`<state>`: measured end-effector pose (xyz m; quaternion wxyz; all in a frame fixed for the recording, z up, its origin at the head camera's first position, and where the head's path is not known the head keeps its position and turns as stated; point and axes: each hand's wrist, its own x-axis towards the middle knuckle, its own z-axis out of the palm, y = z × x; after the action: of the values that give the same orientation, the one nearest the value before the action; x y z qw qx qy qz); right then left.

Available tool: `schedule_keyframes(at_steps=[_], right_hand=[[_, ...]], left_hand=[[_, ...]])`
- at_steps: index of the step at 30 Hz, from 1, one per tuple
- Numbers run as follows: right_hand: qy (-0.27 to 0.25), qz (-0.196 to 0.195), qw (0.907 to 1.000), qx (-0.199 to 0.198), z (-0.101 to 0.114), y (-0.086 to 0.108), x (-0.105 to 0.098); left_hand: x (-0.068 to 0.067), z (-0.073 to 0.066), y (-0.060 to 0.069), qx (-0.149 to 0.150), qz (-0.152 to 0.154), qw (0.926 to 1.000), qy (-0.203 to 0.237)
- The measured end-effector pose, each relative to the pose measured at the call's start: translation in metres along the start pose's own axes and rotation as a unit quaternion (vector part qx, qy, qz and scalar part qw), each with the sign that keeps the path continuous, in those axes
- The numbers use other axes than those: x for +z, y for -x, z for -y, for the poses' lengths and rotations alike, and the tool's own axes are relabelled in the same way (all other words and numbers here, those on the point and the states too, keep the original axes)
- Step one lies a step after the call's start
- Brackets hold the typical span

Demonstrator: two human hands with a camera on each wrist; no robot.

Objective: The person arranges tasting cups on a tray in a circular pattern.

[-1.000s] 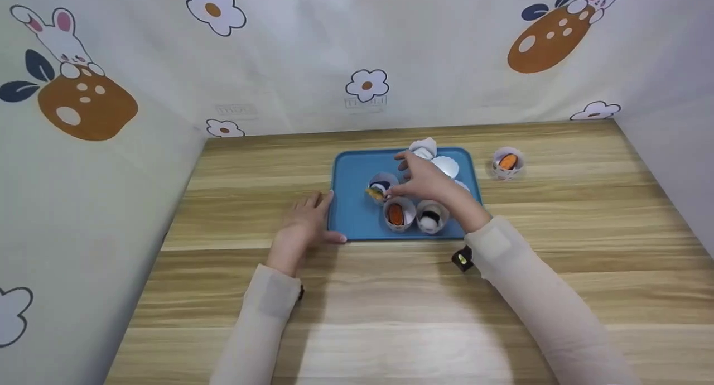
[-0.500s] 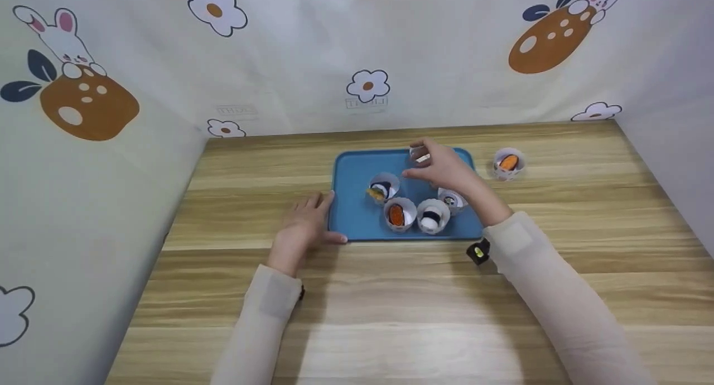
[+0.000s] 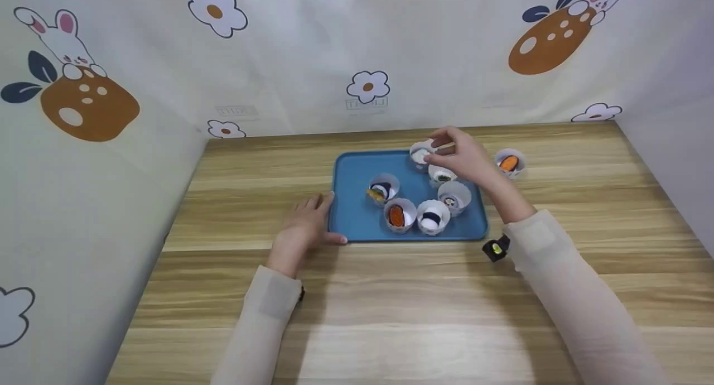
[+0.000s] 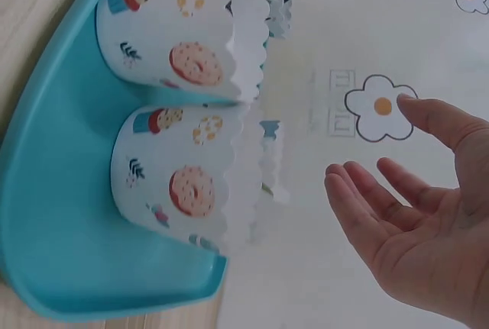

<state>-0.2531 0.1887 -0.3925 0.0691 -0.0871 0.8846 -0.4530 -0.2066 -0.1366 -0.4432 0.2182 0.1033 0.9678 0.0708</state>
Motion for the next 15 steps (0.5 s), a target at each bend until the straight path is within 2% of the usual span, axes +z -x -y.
schedule_keyframes(at_steps=[15], right_hand=[[-0.01,-0.068,0.9975,0.017,-0.02,0.013,-0.026]], left_hand=[[-0.001,0.0,0.002,0.006,-0.001,0.9999,0.009]])
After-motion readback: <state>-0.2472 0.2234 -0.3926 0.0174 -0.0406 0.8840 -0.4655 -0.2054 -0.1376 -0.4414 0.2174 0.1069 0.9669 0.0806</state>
